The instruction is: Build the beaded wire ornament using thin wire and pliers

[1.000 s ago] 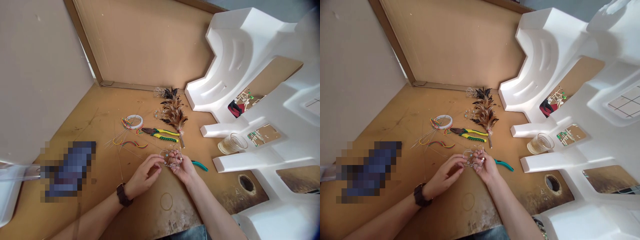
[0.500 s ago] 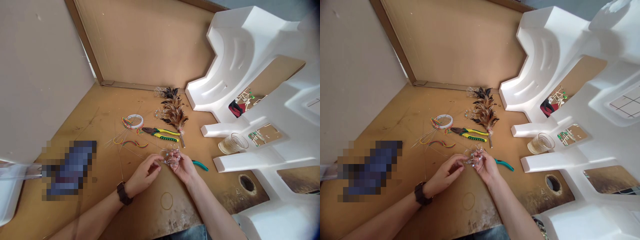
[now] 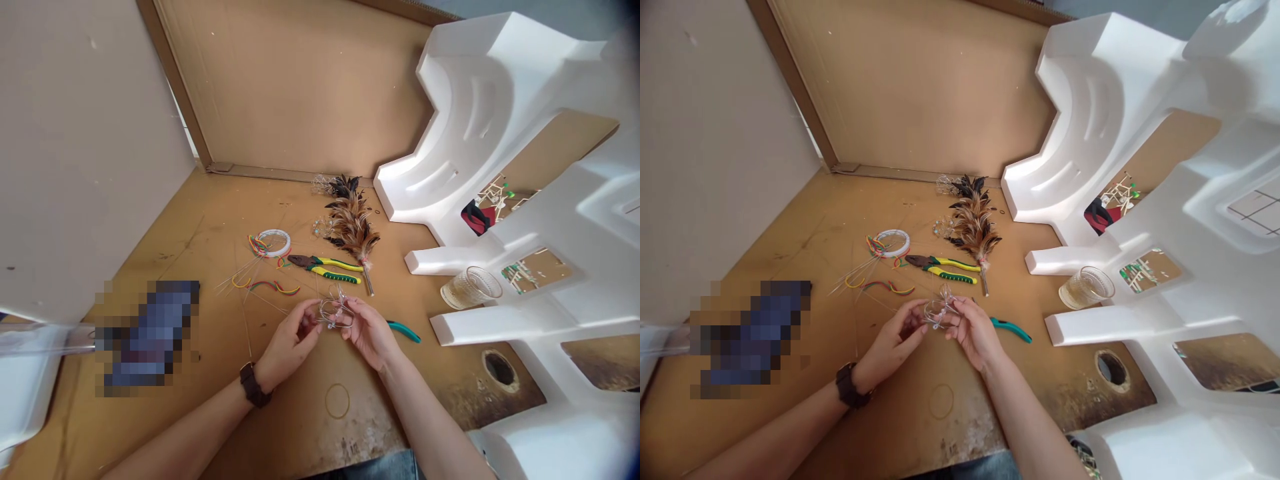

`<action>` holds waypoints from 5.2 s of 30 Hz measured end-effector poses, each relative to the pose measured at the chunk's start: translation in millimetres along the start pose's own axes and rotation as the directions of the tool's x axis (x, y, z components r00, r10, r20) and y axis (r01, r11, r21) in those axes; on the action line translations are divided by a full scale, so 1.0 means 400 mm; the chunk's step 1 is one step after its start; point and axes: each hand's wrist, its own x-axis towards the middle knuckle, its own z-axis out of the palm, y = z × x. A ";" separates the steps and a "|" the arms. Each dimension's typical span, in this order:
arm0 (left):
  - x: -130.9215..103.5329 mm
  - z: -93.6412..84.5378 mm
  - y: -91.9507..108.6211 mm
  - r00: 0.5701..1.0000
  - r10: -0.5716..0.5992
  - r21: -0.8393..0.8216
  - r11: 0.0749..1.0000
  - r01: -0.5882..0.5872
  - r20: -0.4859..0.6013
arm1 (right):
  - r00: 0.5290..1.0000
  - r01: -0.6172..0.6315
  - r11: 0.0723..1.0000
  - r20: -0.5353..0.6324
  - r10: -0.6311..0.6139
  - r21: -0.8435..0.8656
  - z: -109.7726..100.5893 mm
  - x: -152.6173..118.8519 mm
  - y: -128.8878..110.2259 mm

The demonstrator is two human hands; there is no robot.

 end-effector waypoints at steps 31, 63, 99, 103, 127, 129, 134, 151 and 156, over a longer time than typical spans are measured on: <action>0.025 -0.022 -0.003 0.979 0.106 -0.093 0.988 -0.123 -0.173 | 0.995 -0.080 0.997 0.051 0.080 -0.008 0.001 -0.015 -0.034; 0.006 -0.027 0.032 0.955 0.294 0.136 0.948 -0.289 -0.022 | 0.971 -0.231 0.953 0.107 0.214 0.197 -0.020 0.015 -0.010; 0.002 -0.022 0.038 0.994 0.106 -0.248 0.963 -0.103 0.002 | 0.980 -0.115 0.967 0.131 0.147 -0.228 -0.040 0.020 -0.003; 0.003 -0.020 0.031 0.990 0.134 -0.282 0.949 -0.142 -0.048 | 0.982 -0.111 0.970 0.125 0.140 -0.215 -0.034 0.019 -0.004; 0.013 -0.026 0.027 0.983 0.158 -0.080 0.983 -0.166 -0.097 | 0.998 0.005 0.919 0.055 0.018 -0.395 -0.010 0.003 -0.008; 0.018 -0.028 0.021 0.994 0.053 -0.202 0.977 -0.071 -0.091 | 0.997 0.013 0.920 0.070 0.016 -0.391 -0.012 0.002 -0.011; 0.033 -0.033 0.002 0.987 -0.162 -0.587 0.799 0.131 0.000 | 0.990 0.055 0.906 0.139 0.004 -0.420 -0.004 -0.013 -0.021; 0.042 -0.047 -0.010 0.934 -0.252 -0.841 0.419 0.342 0.254 | 0.963 0.109 0.883 0.270 0.021 -0.457 0.017 -0.038 -0.019; 0.042 -0.046 -0.013 0.934 -0.250 -0.840 0.420 0.344 0.257 | 0.960 0.126 0.876 0.281 0.012 -0.465 0.015 -0.035 -0.014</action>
